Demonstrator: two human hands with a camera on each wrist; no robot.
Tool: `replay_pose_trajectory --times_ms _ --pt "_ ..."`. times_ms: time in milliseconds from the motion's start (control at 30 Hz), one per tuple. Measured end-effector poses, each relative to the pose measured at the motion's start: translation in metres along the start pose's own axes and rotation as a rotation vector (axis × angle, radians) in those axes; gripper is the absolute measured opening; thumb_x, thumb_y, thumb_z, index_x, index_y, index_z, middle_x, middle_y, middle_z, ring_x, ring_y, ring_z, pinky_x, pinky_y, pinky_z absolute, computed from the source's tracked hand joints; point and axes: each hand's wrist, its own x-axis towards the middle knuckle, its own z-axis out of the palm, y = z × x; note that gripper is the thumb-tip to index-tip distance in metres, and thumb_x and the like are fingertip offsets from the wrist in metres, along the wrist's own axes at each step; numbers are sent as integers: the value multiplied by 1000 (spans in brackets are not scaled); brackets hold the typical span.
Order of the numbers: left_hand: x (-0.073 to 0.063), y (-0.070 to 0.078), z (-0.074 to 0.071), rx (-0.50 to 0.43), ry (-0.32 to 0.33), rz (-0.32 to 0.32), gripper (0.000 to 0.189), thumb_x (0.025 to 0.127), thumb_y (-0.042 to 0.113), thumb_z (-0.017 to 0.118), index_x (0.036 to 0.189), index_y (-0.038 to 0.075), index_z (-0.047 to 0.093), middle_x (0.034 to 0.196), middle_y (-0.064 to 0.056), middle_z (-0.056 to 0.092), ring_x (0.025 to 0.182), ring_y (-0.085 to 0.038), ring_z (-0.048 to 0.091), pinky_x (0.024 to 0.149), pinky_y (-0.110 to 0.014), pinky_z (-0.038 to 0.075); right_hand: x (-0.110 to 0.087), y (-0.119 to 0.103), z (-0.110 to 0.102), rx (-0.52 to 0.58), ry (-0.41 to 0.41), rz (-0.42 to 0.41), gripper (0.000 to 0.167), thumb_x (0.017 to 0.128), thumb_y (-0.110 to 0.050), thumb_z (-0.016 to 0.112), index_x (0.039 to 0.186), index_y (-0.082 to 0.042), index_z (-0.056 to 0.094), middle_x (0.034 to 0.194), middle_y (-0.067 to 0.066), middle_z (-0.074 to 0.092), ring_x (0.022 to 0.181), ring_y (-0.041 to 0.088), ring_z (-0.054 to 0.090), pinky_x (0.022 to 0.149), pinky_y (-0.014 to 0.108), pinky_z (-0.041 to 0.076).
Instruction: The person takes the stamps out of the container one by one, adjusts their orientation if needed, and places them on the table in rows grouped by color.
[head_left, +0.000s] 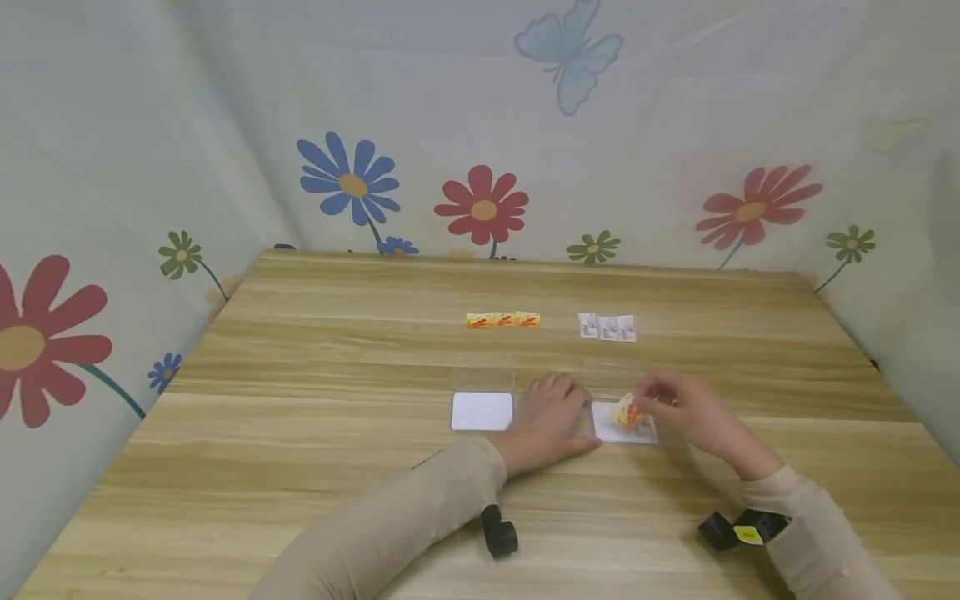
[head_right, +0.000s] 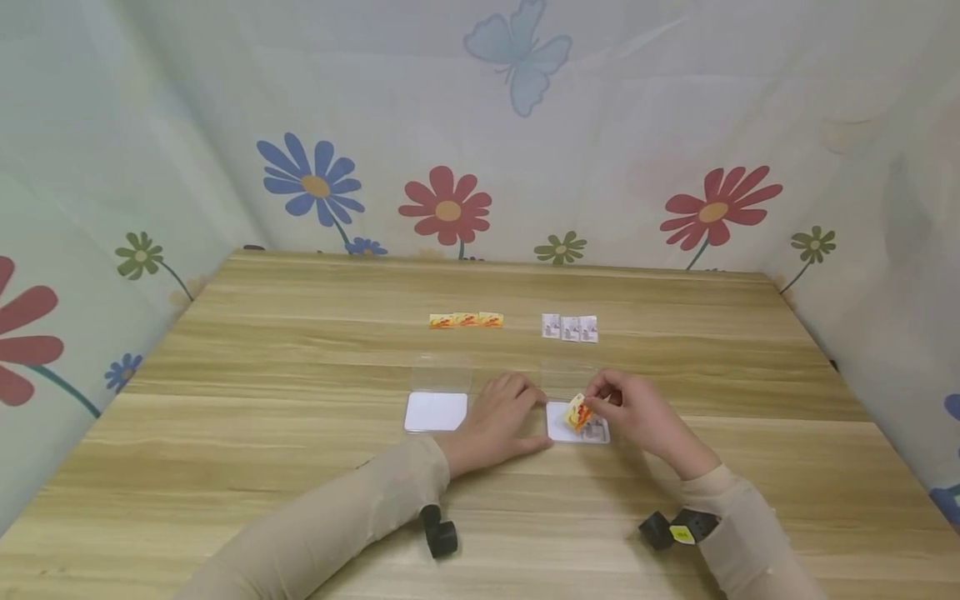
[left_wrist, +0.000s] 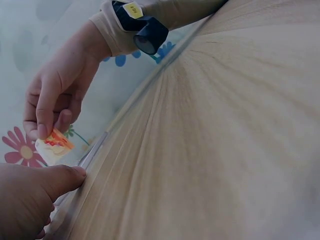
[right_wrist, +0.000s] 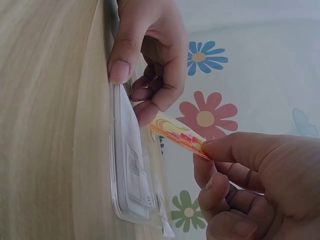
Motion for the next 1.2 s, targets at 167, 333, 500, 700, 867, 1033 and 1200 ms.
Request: replay_pose_trajectory --times_ms 167,333,500,700,867,1033,1200 --pt "0 -1 0 -2 -5 1 57 83 57 65 124 18 59 123 1 54 118 -16 48 103 -33 40 1 3 0 15 10 -21 4 91 -11 63 91 -7 65 88 2 66 80 2 54 71 22 46" --pt "0 -2 0 -9 -1 9 55 83 57 65 122 18 60 123 2 54 119 -16 48 103 -33 40 1 5 -3 16 21 -20 5 92 -10 62 90 -7 65 88 3 67 81 -1 55 73 22 47" --pt "0 -2 0 -11 -1 9 55 83 57 64 123 19 60 124 2 54 119 -16 48 103 -33 40 2 5 -6 17 16 -4 8 94 -11 60 94 -5 65 90 5 68 82 -1 55 73 22 48" --pt "0 -3 2 -3 9 9 56 83 57 65 123 18 60 124 2 54 119 -16 48 104 -33 40 8 1 -13 21 3 30 13 96 -15 58 98 -3 64 92 7 68 83 3 57 74 22 49" --pt "-1 -3 2 3 13 11 56 83 57 65 122 18 60 123 1 55 119 -16 48 104 -33 40 14 -1 -21 18 8 34 15 96 -16 57 98 -2 63 93 9 67 83 8 57 70 22 49" --pt "0 -3 2 10 15 11 56 82 57 65 122 19 60 122 2 55 117 -15 48 103 -32 40 20 -5 -30 6 16 42 16 96 -18 58 98 -2 63 92 10 66 80 13 57 67 23 48" --pt "-1 -3 2 15 18 13 55 82 57 66 121 19 60 121 2 55 116 -15 48 101 -31 40 26 -8 -39 13 27 17 15 95 -15 58 98 -1 62 91 13 66 76 9 55 65 23 48"
